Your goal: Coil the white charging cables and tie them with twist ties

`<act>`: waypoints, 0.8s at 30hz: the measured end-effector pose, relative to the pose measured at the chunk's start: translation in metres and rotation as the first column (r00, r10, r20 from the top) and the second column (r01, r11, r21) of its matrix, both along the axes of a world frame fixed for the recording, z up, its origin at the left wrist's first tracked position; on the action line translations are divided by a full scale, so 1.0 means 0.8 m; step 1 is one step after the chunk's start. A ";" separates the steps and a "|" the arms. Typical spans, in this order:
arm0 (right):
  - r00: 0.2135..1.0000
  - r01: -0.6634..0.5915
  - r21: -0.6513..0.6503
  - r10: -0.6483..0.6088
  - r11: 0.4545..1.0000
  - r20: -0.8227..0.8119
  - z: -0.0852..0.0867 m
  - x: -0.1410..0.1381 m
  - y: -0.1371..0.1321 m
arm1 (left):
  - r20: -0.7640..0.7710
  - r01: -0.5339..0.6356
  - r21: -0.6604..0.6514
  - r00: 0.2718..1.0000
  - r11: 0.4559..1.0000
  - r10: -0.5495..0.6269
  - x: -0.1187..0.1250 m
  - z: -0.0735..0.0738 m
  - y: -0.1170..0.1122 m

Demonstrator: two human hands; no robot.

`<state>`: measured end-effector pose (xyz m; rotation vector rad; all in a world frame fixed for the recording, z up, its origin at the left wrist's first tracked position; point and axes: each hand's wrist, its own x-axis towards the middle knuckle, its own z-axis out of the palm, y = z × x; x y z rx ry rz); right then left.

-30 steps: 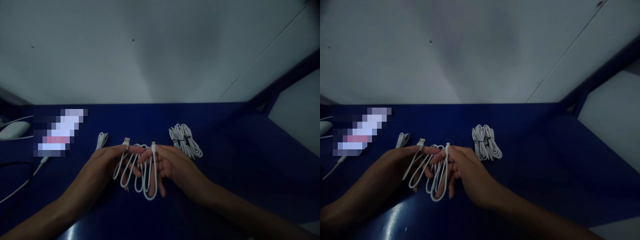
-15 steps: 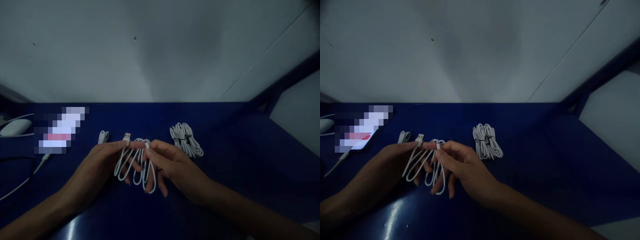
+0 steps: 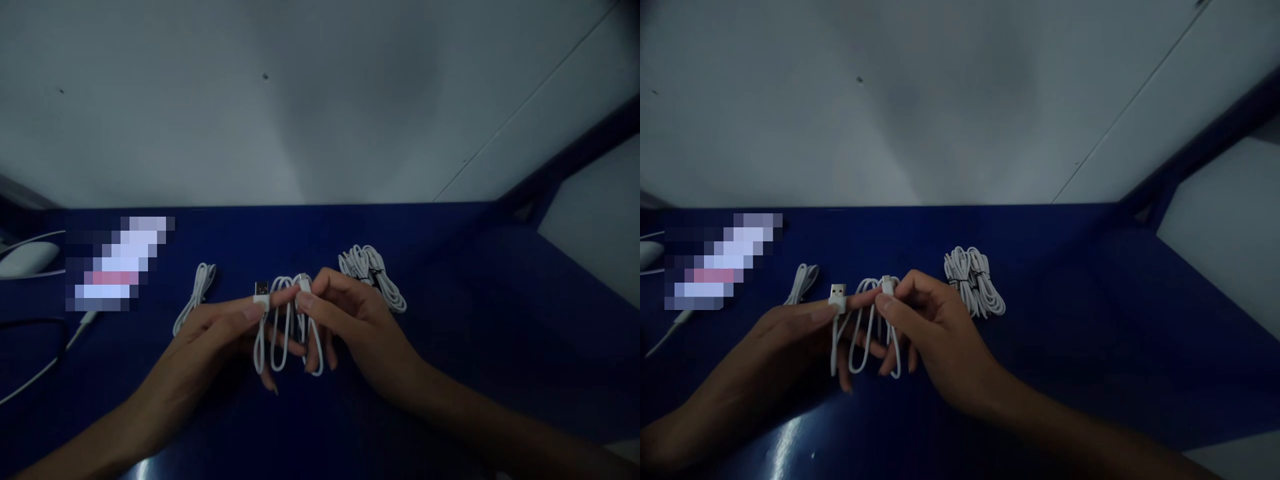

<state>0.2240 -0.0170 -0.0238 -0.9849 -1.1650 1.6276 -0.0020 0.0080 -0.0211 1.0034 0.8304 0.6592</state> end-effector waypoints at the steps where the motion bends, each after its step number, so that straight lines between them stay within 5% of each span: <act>1: 1.000 0.017 0.015 -0.017 1.000 0.011 0.000 -0.001 -0.001 | 0.009 0.009 0.012 1.000 1.000 -0.009 0.000 -0.001 -0.001; 10: 0.997 0.057 0.050 -0.054 0.997 -0.048 0.001 -0.005 -0.007 | -0.032 0.095 0.031 0.995 0.995 -0.094 0.004 0.003 -0.004; 19: 0.995 0.065 0.087 -0.071 0.994 0.074 0.000 -0.006 -0.012 | 0.035 0.178 0.052 0.983 0.983 -0.180 0.000 -0.017 -0.001; 24: 0.994 0.052 0.100 -0.061 0.994 0.092 -0.001 -0.004 -0.013 | -0.002 0.196 0.022 0.981 0.980 -0.196 0.006 -0.001 -0.002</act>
